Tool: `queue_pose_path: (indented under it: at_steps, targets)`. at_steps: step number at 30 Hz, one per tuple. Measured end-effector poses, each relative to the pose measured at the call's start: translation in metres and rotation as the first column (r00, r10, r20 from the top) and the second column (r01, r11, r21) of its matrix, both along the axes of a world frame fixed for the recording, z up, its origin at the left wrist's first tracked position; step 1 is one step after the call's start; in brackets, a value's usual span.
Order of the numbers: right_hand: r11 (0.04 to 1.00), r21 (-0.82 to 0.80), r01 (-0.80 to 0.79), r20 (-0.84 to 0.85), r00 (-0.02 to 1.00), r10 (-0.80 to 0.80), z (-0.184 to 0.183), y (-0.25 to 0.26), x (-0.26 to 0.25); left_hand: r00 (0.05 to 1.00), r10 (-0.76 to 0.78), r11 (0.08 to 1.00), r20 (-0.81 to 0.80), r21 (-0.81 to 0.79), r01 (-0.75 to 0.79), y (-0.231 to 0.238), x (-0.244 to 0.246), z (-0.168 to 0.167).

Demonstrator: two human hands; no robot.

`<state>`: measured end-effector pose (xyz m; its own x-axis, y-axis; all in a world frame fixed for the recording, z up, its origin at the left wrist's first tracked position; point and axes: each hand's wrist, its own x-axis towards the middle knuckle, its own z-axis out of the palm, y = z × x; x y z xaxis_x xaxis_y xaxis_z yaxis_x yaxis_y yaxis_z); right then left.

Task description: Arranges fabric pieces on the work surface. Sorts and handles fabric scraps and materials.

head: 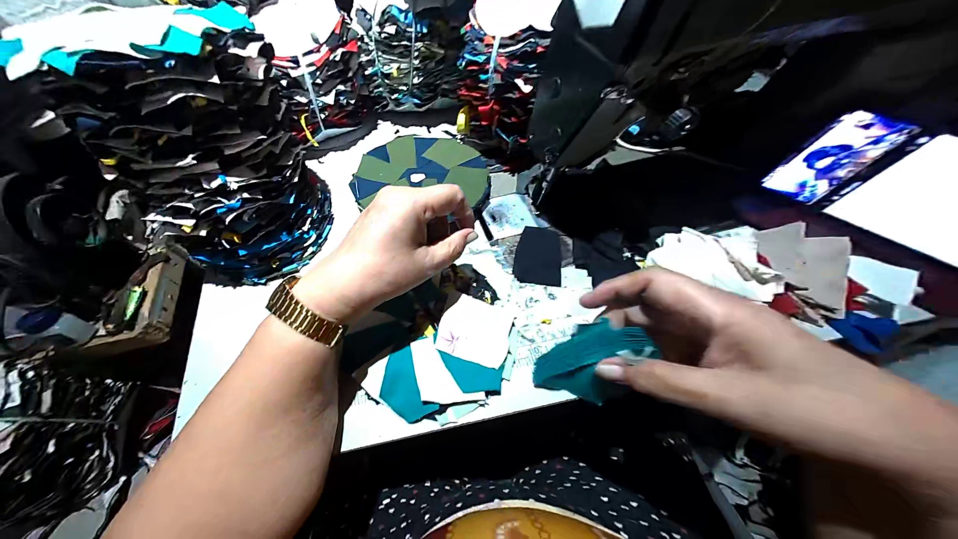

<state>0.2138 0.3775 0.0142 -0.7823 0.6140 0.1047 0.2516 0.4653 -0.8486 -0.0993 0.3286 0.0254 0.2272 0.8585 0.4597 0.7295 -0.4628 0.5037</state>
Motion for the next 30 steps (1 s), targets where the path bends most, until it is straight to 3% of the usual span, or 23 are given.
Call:
queue_pose_path:
  at_steps: [4, 8, 14, 17, 20, 23, 30]
  targets:
    - [0.896, 0.415, 0.155, 0.073, 0.977, -0.203, -0.013, 0.002, -0.02, 1.0, -0.007, 1.0, 0.016, -0.001, 0.007, 0.001, 0.001, 0.001]
    - [0.736, 0.65, 0.188, -0.054, 0.978, -0.202, -0.008, 0.0, -0.021, 0.999, 0.046, 0.999, -0.015, 0.004, -0.046, -0.001, -0.001, 0.005]
    - [0.745, 0.666, 0.033, 0.007, 0.999, -0.051, -0.03, -0.019, -0.017, 0.989, 0.12, 0.992, -0.082, -0.024, -0.122, -0.005, 0.003, 0.008]
    - [0.816, 0.577, 0.04, -0.02, 0.999, -0.034, -0.031, -0.015, -0.009, 0.963, 0.14, 0.976, -0.229, -0.13, -0.173, -0.022, 0.021, 0.024]
    - [0.864, 0.486, 0.133, -0.134, 0.988, -0.077, -0.015, -0.004, 0.007, 0.903, 0.225, 0.951, -0.367, -0.119, -0.286, -0.051, 0.056, 0.035]
    - [0.828, 0.516, 0.22, -0.148, 0.975, -0.166, -0.007, 0.008, 0.011, 0.83, 0.363, 0.901, -0.423, -0.069, -0.429, -0.07, 0.081, 0.015]
    - [0.765, 0.639, 0.083, -0.014, 0.995, -0.096, -0.03, 0.01, -0.014, 0.708, 0.492, 0.767, -0.506, -0.131, -0.628, -0.08, 0.092, -0.045]
